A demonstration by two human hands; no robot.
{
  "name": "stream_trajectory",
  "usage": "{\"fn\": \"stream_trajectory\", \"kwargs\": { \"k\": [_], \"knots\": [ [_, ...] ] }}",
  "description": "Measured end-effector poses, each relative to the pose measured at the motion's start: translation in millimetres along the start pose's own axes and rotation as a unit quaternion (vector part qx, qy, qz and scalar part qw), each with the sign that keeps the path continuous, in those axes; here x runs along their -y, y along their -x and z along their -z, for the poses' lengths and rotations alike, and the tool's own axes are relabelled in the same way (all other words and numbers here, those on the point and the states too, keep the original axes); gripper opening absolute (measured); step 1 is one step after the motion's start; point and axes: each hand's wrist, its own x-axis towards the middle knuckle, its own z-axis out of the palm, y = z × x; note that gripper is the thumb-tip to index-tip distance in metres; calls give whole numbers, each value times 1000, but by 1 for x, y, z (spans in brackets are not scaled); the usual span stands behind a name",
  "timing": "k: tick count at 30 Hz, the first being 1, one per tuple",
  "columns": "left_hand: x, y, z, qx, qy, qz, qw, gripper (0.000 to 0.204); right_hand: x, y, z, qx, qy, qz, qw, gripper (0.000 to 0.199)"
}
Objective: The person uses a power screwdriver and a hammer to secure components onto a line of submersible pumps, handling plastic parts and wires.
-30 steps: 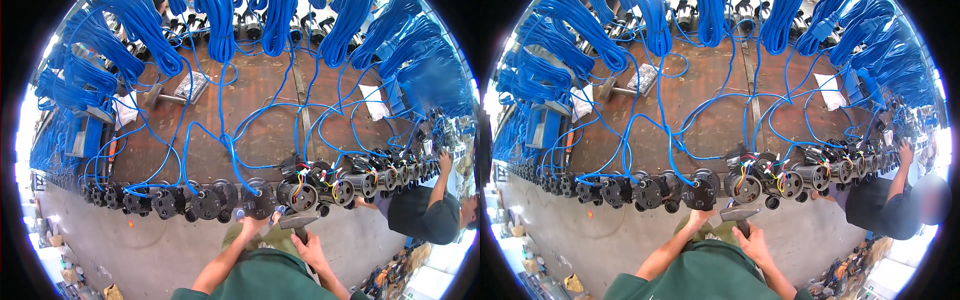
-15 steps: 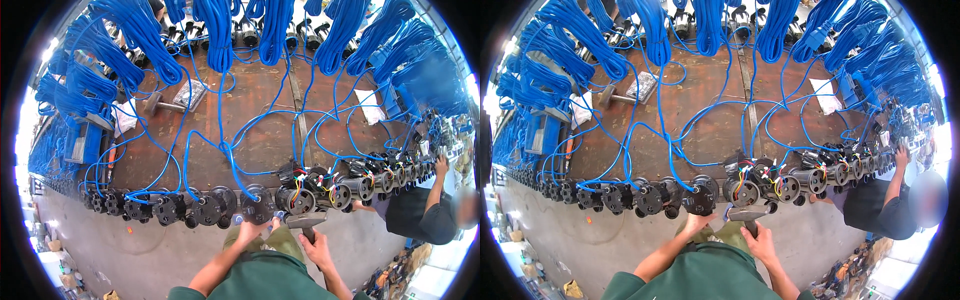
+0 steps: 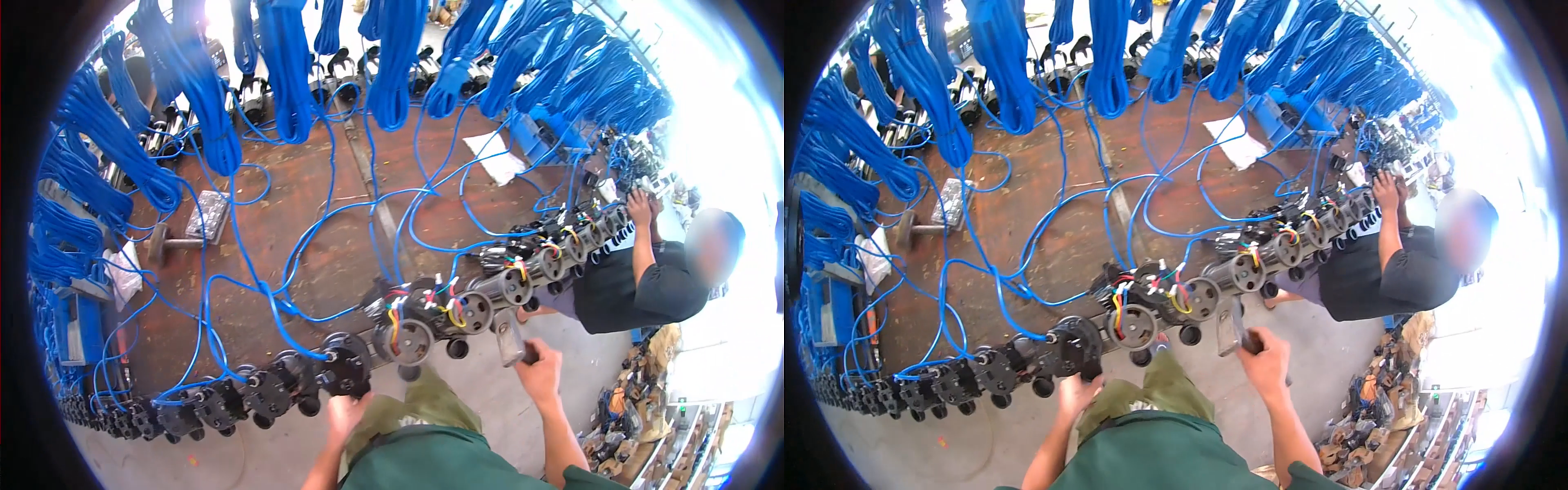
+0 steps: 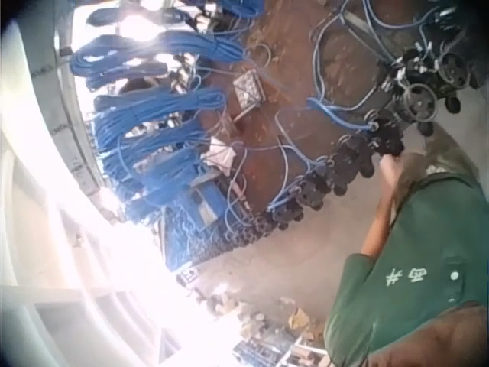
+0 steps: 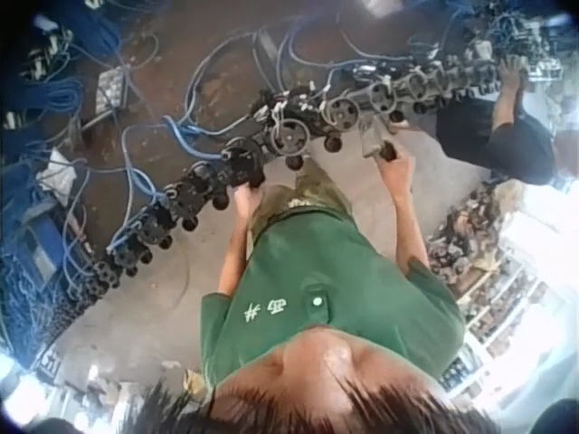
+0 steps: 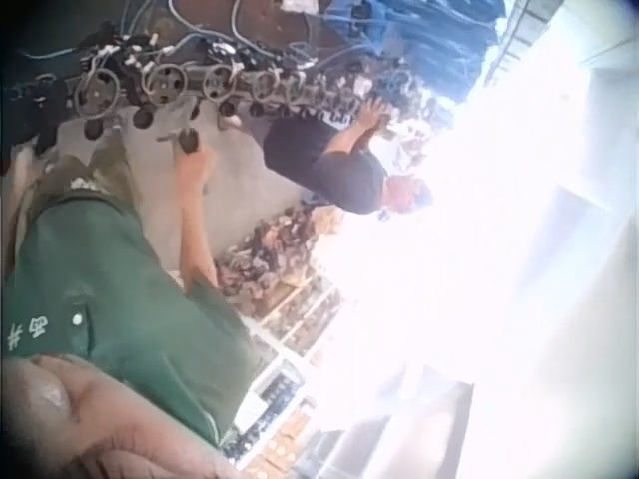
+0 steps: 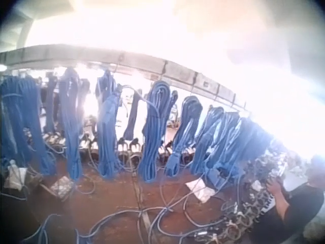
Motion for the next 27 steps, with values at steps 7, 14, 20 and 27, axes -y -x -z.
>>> {"fn": "stream_trajectory", "kwargs": {
  "k": [7,14,20,27],
  "knots": [
    [-178,112,-4,-53,231,-185,954,17,-102,-126,20,37,84,120,989,41],
    [-284,-74,22,-213,-232,11,949,48,-149,-180,18,139,24,287,947,41],
    [-289,-91,50,-105,-127,160,973,36,-93,-195,47,163,-33,333,928,48],
    [-259,-62,62,-283,214,-194,914,50,6,-228,-138,365,-122,318,866,44]
  ]
}}
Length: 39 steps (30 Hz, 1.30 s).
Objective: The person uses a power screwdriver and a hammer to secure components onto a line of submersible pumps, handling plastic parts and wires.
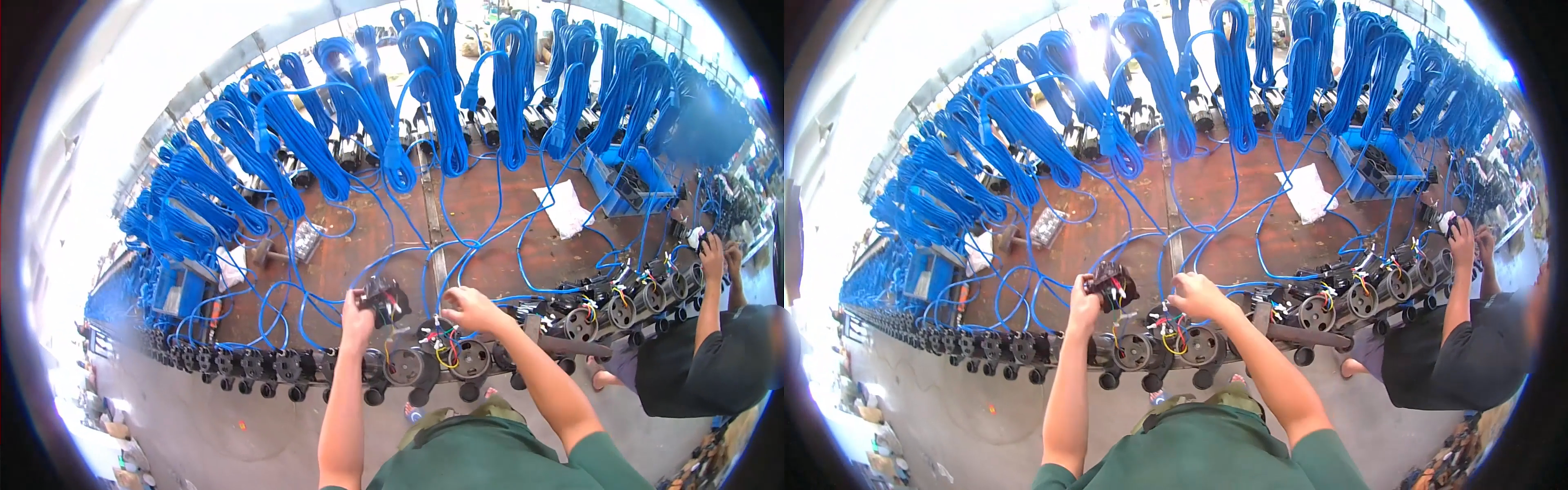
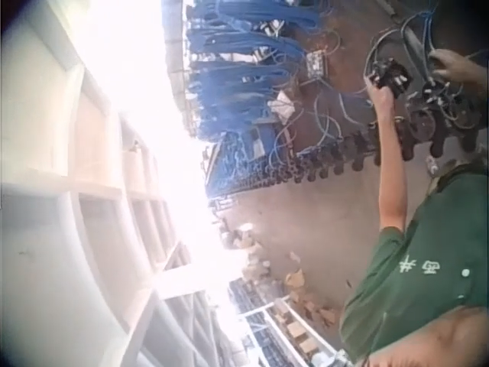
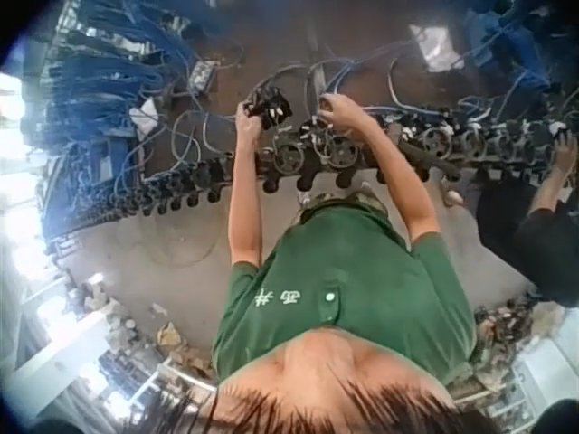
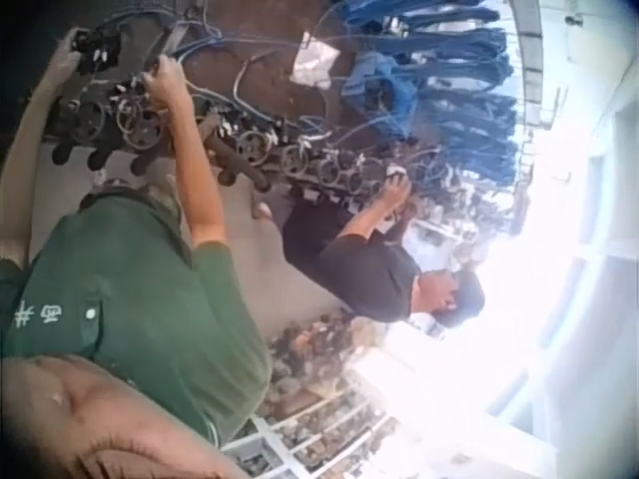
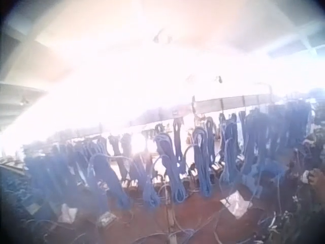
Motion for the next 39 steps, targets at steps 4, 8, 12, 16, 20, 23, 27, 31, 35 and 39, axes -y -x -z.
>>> {"fn": "stream_trajectory", "kwargs": {
  "k": [4,8,12,16,20,23,27,31,35,39],
  "knots": [
    [-25,49,-7,42,120,-73,989,63,-36,-60,-34,282,-52,-40,957,54],
    [-8,82,11,3,81,-214,974,60,4,-40,1,141,188,-167,958,34],
    [-42,108,0,51,145,-237,959,57,-32,-25,36,-111,215,-159,957,27],
    [-41,106,4,167,389,15,906,23,67,-17,21,67,-248,15,966,51],
    [6,65,-1,172,515,292,787,19,43,-43,-32,235,-372,-28,898,64],
    [64,43,6,220,443,203,845,15,56,-50,-66,199,-529,-19,825,73],
    [-13,72,-5,173,501,301,793,9,72,-49,-69,206,-664,53,717,78],
    [-6,81,19,327,39,95,939,26,47,-54,-79,117,-760,41,638,53],
    [27,92,27,370,321,145,859,48,17,-52,-80,172,-781,-33,600,40],
    [15,99,38,379,74,60,920,54,67,-37,-47,210,-540,-113,807,36]
  ]
}}
